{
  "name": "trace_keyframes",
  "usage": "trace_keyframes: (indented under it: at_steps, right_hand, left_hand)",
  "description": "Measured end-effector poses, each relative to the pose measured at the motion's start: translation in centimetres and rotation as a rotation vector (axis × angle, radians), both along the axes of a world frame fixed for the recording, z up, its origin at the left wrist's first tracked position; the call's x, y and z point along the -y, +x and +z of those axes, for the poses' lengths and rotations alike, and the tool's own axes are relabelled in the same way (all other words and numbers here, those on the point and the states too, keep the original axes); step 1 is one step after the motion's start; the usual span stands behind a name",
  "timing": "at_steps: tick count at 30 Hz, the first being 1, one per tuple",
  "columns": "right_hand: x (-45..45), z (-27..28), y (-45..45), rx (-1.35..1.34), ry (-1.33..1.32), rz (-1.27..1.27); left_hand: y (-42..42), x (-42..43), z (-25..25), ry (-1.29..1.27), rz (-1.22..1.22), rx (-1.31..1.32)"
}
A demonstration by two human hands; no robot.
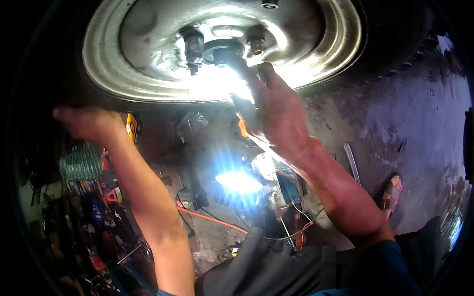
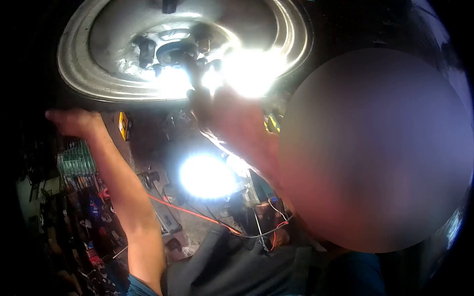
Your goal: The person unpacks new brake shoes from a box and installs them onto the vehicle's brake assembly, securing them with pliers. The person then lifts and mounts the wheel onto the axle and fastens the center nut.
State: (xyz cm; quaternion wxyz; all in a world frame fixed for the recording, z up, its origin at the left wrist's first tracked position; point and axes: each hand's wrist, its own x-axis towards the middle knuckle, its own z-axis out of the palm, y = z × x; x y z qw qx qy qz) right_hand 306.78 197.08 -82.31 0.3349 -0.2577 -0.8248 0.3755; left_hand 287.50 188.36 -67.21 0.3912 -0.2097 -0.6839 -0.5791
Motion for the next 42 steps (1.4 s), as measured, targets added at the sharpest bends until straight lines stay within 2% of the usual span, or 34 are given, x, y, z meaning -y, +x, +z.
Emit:
trace_keyframes:
  at_steps: [7, 8, 12, 15, 21, 22, 23, 24, 25, 26, 27, 28, 30, 31, 32, 34, 36, 39, 40, 42]
  right_hand:
    - [-0.6, 0.7, -0.8, -0.135, 0.082, -0.026]
    - [-1.0, 0.1, -1.6, -0.199, 0.275, -0.079]
    - [-1.4, 0.1, -0.4, -0.106, 0.224, 0.035]
    - [-1.7, 0.4, -0.8, -0.193, 0.215, 0.059]
    - [-2.1, -0.7, -0.8, -0.273, 0.027, 0.199]
    - [-2.0, -0.5, 0.1, -0.194, -0.094, 0.252]
    - [-1.6, -1.0, 0.4, -0.149, -0.156, 0.240]
    - [-1.2, -1.5, 0.8, -0.104, -0.217, 0.226]
    - [-1.0, -2.5, 1.6, -0.101, -0.155, 0.230]
    - [-0.9, -3.5, 2.3, -0.099, -0.093, 0.232]
    - [0.0, -4.6, 3.5, -0.173, -0.034, 0.130]
    - [0.9, -5.7, 4.6, -0.241, 0.024, 0.023]
    - [-0.1, -8.5, 9.3, -0.120, 0.041, -0.177]
    - [-0.5, -10.3, 11.9, -0.070, 0.045, -0.270]
    - [-1.0, -12.6, 15.3, 0.134, 0.172, -0.418]
    - [-3.6, -16.6, 20.8, 0.266, -0.337, -0.943]
    - [-5.0, -22.0, 28.4, 0.288, -0.270, -1.062]
    - [-6.7, -18.7, 32.8, 0.599, -0.231, -1.205]
    - [-7.2, -19.4, 34.0, 0.623, -0.226, -1.182]
    - [-8.3, -21.3, 35.3, 0.659, -0.223, -1.117]
  left_hand:
    - [-0.1, 0.2, 0.1, -0.063, 0.105, -0.087]
    - [-0.2, 0.2, 0.2, -0.038, 0.126, -0.076]
    - [-0.8, 0.2, -0.1, -0.020, 0.122, -0.120]
    - [-0.8, 0.4, 0.0, -0.011, 0.099, -0.103]
    - [-0.7, 0.4, 0.4, 0.014, 0.093, -0.110]
    - [-2.4, 1.1, 0.1, -0.060, 0.195, -0.162]
    - [-5.2, 2.7, 0.1, -0.238, 0.332, -0.185]
    - [-8.3, 4.9, 0.3, -0.588, 0.644, -0.252]
    - [-10.9, 7.4, 0.3, -1.049, 1.091, -0.347]
    - [-13.0, 9.5, -0.2, -1.391, 1.412, -0.469]
    - [-15.0, 11.7, 0.1, -1.556, 1.516, -0.549]
    - [-18.4, 13.7, 0.7, -1.527, 1.437, -0.631]
    - [-25.1, 17.7, 2.2, -1.476, 1.274, -0.789]
    - [-23.4, 16.9, 2.3, -1.435, 1.201, -0.752]
    - [-21.2, 15.8, 2.5, -1.392, 1.129, -0.717]
    - [-18.8, 14.8, 2.4, -1.334, 1.063, -0.670]
    - [-18.9, 15.0, 2.5, -1.335, 1.147, -0.689]
    - [-17.9, 13.3, 1.9, -1.414, 1.342, -0.636]
    - [-16.3, 12.2, 1.8, -1.453, 1.376, -0.524]
    - [-15.9, 11.6, 1.5, -1.370, 1.322, -0.468]
